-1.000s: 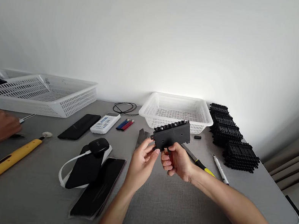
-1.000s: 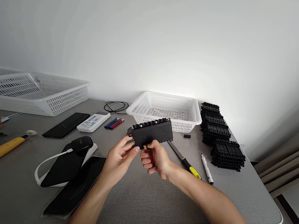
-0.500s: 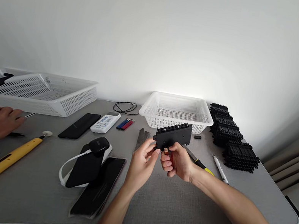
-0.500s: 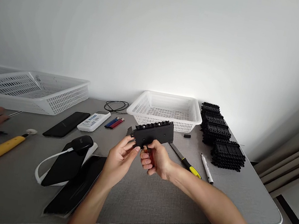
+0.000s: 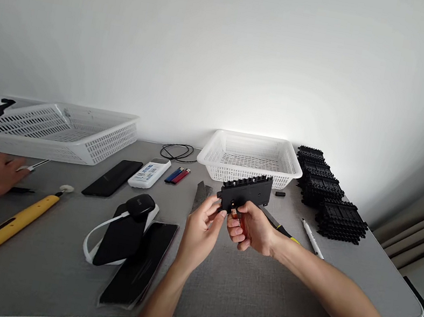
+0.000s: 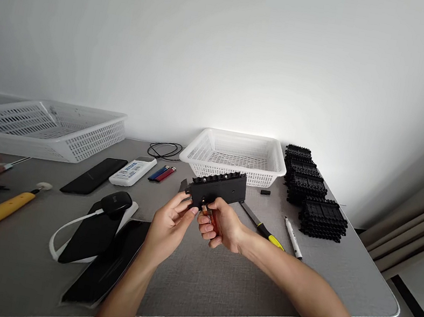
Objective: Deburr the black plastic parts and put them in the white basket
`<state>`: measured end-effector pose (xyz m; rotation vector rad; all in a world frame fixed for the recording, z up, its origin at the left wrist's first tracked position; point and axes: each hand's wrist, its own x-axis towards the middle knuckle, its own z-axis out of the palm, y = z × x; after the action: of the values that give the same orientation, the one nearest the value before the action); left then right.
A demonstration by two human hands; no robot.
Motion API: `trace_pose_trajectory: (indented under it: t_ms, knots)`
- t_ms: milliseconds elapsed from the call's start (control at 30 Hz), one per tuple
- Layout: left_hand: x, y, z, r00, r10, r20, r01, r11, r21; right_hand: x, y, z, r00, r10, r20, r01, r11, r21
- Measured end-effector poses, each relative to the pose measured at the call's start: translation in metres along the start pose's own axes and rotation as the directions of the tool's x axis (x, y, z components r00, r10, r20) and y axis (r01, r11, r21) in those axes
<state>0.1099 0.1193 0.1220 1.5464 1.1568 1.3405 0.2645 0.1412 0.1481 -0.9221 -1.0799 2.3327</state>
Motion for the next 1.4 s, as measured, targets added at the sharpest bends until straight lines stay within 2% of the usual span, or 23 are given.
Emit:
trace_pose_trajectory:
  t_ms: [167, 333, 467, 600, 867, 1400]
  knots:
    - [0.002, -0.008, -0.001, 0.997, -0.036, -0.069, 0.032, 0.998, -0.051, -0.001, -0.002, 0.0, 0.999, -0.034, 0.01, 0.035, 0.998, -0.054]
    - [0.007, -0.02, -0.007, 0.965, -0.103, -0.242, 0.075, 0.99, -0.121, -0.002, -0.009, -0.004, 0.983, -0.125, -0.135, 0.12, 0.992, -0.043]
    - [0.008, -0.027, -0.012, 0.938, -0.105, -0.329, 0.071, 0.991, -0.112, -0.002, -0.014, -0.011, 0.958, -0.183, -0.223, 0.176, 0.983, -0.052]
    - [0.008, -0.03, -0.013, 0.939, -0.103, -0.329, 0.075, 0.993, -0.095, 0.0, -0.013, -0.013, 0.947, -0.207, -0.247, 0.188, 0.977, -0.098]
    - [0.008, -0.025, -0.01, 0.934, -0.119, -0.337, 0.099, 0.992, -0.075, 0.006, -0.01, -0.014, 0.959, -0.124, -0.253, 0.111, 0.992, -0.065]
    - [0.006, -0.024, -0.012, 0.936, -0.095, -0.339, 0.095, 0.995, -0.016, 0.005, -0.011, -0.013, 0.956, -0.128, -0.263, 0.12, 0.992, -0.049]
